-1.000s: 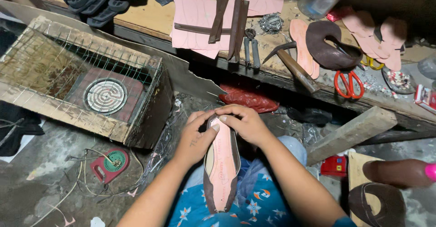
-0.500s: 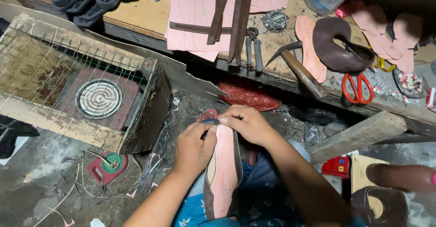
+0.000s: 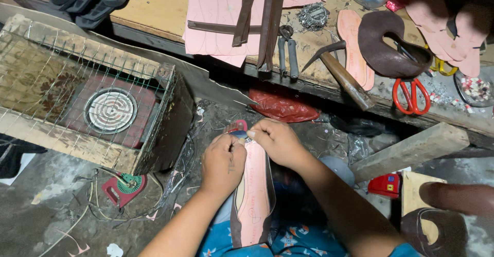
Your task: The person sits on the floor and uses pliers and a hammer to attach and secure a brown strap onto a pink slipper sole. They repeatedly clamp, hammer, and adjust the strap along the edge of the sole, occasionally flipping the slipper to inspect the fit.
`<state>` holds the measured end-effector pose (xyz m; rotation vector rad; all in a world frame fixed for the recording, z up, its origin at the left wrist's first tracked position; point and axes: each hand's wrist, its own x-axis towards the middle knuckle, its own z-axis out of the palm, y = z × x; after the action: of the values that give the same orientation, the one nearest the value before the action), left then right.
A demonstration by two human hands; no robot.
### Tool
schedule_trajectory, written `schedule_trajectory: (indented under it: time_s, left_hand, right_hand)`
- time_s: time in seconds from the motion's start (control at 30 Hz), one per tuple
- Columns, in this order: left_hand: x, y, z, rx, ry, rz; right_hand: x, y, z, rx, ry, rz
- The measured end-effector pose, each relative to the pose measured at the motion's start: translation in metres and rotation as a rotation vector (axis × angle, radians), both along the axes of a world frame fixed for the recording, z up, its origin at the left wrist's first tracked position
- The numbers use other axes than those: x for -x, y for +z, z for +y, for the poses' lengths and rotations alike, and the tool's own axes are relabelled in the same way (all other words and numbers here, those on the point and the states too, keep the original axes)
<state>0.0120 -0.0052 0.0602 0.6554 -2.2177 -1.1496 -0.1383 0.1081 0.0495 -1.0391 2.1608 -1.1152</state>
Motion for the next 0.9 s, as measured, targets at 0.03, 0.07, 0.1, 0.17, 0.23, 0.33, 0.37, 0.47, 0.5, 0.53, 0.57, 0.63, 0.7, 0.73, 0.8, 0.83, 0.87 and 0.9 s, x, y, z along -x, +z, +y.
schedule_trajectory:
  time_s: [0.03, 0.07, 0.1, 0.17, 0.23, 0.33, 0.37, 0.47, 0.5, 0.53, 0.57, 0.63, 0.7, 0.73, 0.8, 0.83, 0.87, 0.9]
  left_hand:
    - [0.000, -0.003, -0.001, -0.005, 0.002, -0.004]
    - [-0.001, -0.006, -0.002, -0.049, -0.022, -0.024]
    - [-0.001, -0.010, -0.004, -0.093, -0.048, -0.042]
    - [-0.002, -0.017, -0.009, -0.343, -0.126, -0.001]
    - [0.000, -0.023, -0.012, -0.753, -0.229, 0.121]
    - [-0.003, -0.031, -0.013, -1.458, -0.205, 0.262]
    - [-0.004, -0.034, -0.011, -1.505, -0.204, 0.245]
    - [-0.011, -0.039, -0.010, -1.636, -0.194, 0.192]
    - [-0.014, -0.041, -0.013, -1.674, -0.191, 0.175]
    - [-0.018, -0.043, -0.018, -1.715, -0.189, 0.159]
    - [-0.023, -0.046, -0.022, -1.675, -0.111, 0.167]
    - [-0.034, -0.052, -0.034, -1.588, 0.038, 0.180]
    - [-0.047, -0.059, -0.044, -1.530, 0.148, 0.204]
    - [-0.052, -0.063, -0.048, -1.499, 0.200, 0.218]
    - [-0.060, -0.068, -0.054, -1.533, 0.196, 0.201]
    - [-0.064, -0.070, -0.056, -1.549, 0.199, 0.190]
    - [-0.067, -0.070, -0.055, -1.591, 0.158, 0.217]
    - [-0.069, -0.070, -0.053, -1.633, 0.121, 0.244]
  right_hand:
    - [0.004, 0.001, 0.001, 0.033, 0.048, -0.080]
    - [0.008, 0.003, 0.003, 0.069, 0.095, -0.158]
    - [0.010, 0.006, 0.004, 0.104, 0.140, -0.235]
    - [0.011, 0.012, 0.006, 0.113, 0.122, -0.190]
    - [0.005, 0.018, 0.008, 0.151, 0.096, -0.191]
    - [-0.009, 0.023, 0.007, 0.228, 0.093, -0.272]
    - [-0.012, 0.024, 0.006, 0.242, 0.125, -0.295]
    - [0.000, 0.023, 0.001, 0.194, 0.096, -0.370]
    - [0.011, 0.022, -0.001, 0.166, 0.062, -0.393]
    - [0.026, 0.023, 0.001, 0.131, -0.019, -0.114]
    - [0.045, 0.024, 0.004, 0.091, -0.102, 0.163]
    - [0.087, 0.027, 0.012, 0.101, -0.259, 0.567]
    - [0.128, 0.033, 0.026, -0.054, -0.461, 0.920]
    - [0.140, 0.034, 0.037, -0.174, -0.497, 0.902]
    - [0.160, 0.035, 0.052, -0.412, -0.558, 0.859]
    - [0.163, 0.033, 0.057, -0.421, -0.540, 0.848]
    - [0.163, 0.031, 0.060, -0.429, -0.521, 0.835]
    - [0.161, 0.027, 0.062, -0.438, -0.498, 0.820]
